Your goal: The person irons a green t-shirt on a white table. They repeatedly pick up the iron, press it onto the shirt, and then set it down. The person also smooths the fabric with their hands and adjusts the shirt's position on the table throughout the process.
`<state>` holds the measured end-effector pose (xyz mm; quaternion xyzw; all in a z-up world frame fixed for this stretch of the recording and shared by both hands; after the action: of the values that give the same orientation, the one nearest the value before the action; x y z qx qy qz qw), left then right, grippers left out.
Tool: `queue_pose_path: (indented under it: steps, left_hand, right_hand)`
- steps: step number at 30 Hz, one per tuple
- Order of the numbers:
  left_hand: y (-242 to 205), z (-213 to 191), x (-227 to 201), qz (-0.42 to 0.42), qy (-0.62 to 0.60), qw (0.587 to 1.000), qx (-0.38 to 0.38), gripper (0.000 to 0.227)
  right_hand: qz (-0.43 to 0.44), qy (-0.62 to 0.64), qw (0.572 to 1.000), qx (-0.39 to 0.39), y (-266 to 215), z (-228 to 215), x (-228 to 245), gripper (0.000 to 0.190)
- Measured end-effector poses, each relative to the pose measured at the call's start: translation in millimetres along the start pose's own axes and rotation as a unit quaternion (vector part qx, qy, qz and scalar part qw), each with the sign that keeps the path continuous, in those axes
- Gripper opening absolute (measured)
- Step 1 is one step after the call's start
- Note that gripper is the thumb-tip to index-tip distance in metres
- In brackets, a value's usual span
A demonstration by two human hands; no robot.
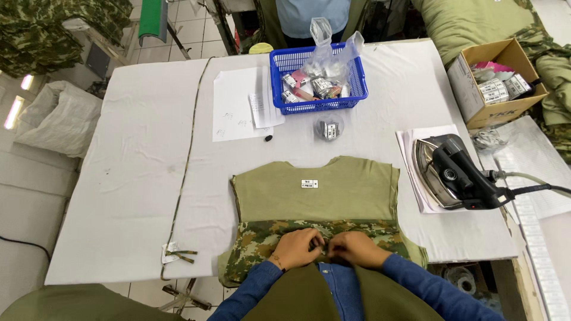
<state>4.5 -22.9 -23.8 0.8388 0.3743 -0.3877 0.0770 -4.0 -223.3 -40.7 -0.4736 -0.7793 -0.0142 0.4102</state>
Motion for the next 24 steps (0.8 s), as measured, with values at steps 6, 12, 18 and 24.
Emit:
queue_pose_path:
  steps: [6,12,18,24]
  left_hand:
    - [-7,-8,-16,-0.023,0.028,0.999,-0.01,0.053]
    - [-3,30,22,0.023,0.182,0.974,-0.132,0.023]
    - [-18,15,47,-0.012,0.266,0.952,-0.155,0.026]
    - [-49,-100,74,-0.295,0.067,0.949,-0.083,0.04]
  right_hand:
    - [0.069,0.083,0.989,-0.097,-2,-24,8,0.016]
    - [-0.01,-0.161,0.978,-0.134,-2,12,16,0.051]
    - [0.052,-0.298,0.948,-0.101,-16,-25,-18,0.036]
    - [0.284,-0.125,0.941,-0.133,-31,-87,-54,0.042]
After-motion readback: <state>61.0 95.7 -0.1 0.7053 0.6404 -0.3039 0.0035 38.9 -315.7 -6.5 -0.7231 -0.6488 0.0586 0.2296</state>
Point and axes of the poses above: each hand's wrist, its own y-axis towards the middle knuckle, its own z-axis out of the palm, x = y × z, the point moved 2 cm from there along y, towards the middle knuckle, and after that the axes turned 8 degrees about z, right-handed, at the moved point
